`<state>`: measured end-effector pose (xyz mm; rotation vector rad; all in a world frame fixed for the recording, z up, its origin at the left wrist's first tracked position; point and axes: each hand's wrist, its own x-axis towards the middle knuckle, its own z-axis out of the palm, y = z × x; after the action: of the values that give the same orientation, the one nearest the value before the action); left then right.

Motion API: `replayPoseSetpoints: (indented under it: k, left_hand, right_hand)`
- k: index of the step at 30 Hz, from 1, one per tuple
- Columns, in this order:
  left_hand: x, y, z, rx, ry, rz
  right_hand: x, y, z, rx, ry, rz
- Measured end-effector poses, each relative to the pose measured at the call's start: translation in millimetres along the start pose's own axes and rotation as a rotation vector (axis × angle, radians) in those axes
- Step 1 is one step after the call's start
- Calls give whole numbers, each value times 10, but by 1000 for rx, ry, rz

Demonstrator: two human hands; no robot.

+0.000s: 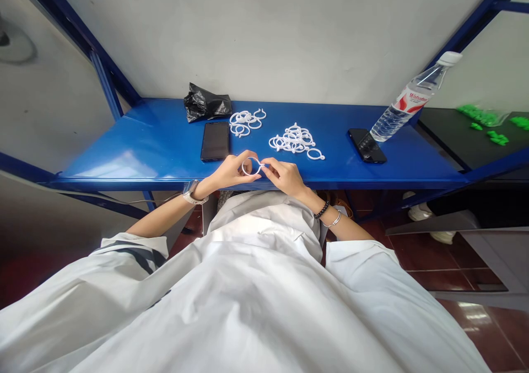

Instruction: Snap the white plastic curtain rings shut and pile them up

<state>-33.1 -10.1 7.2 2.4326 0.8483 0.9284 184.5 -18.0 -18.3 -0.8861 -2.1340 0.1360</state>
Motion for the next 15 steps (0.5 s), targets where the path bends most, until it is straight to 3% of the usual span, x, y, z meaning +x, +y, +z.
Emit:
replayPoseSetpoints:
  k: [15]
  left_hand:
    - [2,-12,14,34,1,20]
  right_hand:
    - [-3,6,-16,-9,-11,-38]
